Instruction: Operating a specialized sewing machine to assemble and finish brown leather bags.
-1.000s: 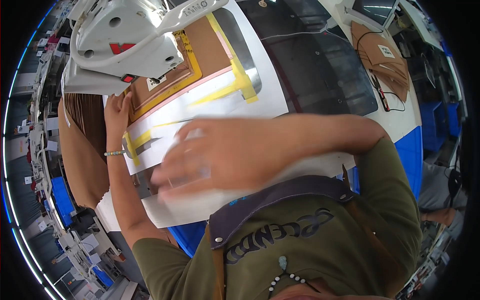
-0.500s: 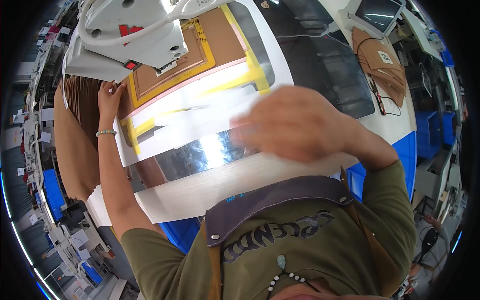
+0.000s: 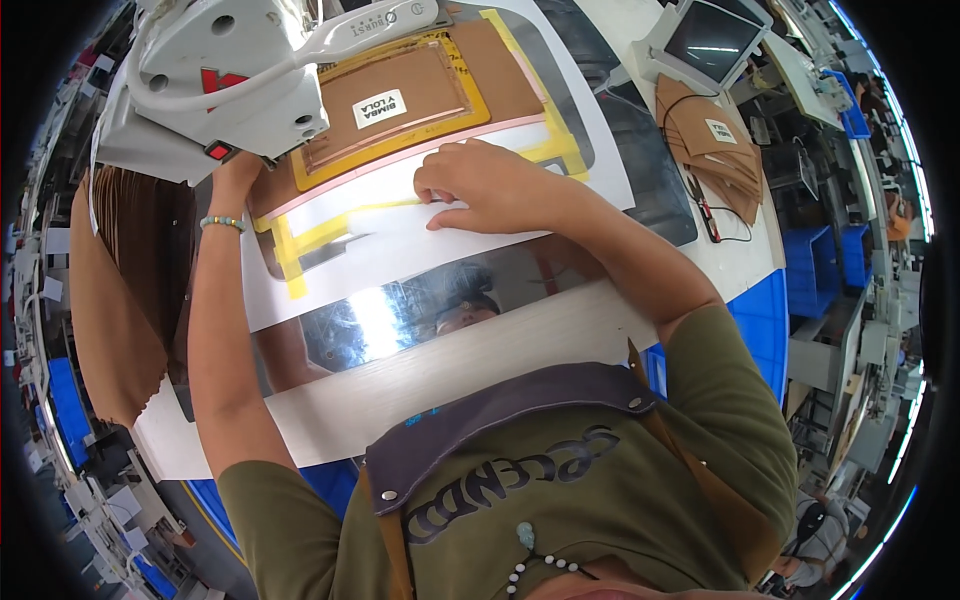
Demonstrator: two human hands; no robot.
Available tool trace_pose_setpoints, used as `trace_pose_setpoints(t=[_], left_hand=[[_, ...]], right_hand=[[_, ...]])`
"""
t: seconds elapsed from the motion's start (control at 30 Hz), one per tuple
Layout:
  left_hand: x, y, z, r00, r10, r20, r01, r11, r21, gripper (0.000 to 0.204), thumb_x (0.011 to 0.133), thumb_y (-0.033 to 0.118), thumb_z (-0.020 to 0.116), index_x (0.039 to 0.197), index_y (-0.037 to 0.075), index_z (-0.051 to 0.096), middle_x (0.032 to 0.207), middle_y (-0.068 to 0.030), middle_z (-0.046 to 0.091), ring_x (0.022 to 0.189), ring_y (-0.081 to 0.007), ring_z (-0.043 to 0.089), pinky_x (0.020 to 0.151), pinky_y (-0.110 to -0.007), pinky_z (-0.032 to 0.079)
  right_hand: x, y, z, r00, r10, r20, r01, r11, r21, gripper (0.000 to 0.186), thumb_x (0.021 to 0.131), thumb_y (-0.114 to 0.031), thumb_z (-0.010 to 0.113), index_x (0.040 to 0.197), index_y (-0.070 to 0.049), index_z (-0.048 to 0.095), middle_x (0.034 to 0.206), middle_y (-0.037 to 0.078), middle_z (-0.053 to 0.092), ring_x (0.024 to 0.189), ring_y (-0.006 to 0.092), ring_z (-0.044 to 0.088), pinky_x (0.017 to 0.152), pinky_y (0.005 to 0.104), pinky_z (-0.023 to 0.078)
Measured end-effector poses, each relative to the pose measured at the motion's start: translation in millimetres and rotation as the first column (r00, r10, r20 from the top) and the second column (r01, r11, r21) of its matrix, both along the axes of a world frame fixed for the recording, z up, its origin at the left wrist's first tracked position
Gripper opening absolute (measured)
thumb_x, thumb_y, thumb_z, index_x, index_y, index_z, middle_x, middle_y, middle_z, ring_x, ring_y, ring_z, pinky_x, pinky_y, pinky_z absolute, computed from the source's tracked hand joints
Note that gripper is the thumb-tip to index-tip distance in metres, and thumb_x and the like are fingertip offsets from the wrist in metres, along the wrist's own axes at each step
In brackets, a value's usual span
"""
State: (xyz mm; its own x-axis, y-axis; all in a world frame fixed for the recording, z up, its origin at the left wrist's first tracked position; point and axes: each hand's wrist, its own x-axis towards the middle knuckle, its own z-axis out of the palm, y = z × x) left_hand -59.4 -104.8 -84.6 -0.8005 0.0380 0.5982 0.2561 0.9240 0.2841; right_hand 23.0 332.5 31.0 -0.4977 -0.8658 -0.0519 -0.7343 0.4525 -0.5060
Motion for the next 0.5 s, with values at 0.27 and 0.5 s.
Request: trace_pose_setpoints(t=[0.27, 0.5], left_hand=[[-3.7, 39.4, -26.6, 0.997, 0.071, -0.031, -0.076, 0.97, -0.232, 0.036, 0.087, 0.034, 0.078, 0.112, 0.009, 0.075, 0.114, -0.0112, 0.076, 0.11, -0.034, 0.069, 0.093, -0.045, 0.054], [0.0, 40.4, -1.3, 0.968, 0.013, -0.251, -0.093, 0.946, -0.31, 0.039, 0.087, 0.033, 0.074, 0.118, 0.009, 0.073, 0.118, -0.0174, 0.074, 0.115, -0.0392, 0.066, 0.098, -0.052, 0.051]], right_hand=[[-4.0, 13.6, -3.4, 0.998, 0.049, -0.038, -0.055, 0.979, -0.195, 0.03, 0.089, -0.031, 0.08, 0.102, -0.007, 0.067, 0.095, 0.007, 0.063, 0.091, 0.0266, 0.06, 0.083, 0.0394, 0.048], [-10.8, 9.3, -17.4, 0.998, 0.032, -0.059, -0.044, 0.975, -0.22, 0.033, 0.089, -0.029, 0.08, 0.108, -0.007, 0.066, 0.103, 0.009, 0.064, 0.099, 0.0277, 0.061, 0.089, 0.0393, 0.049]])
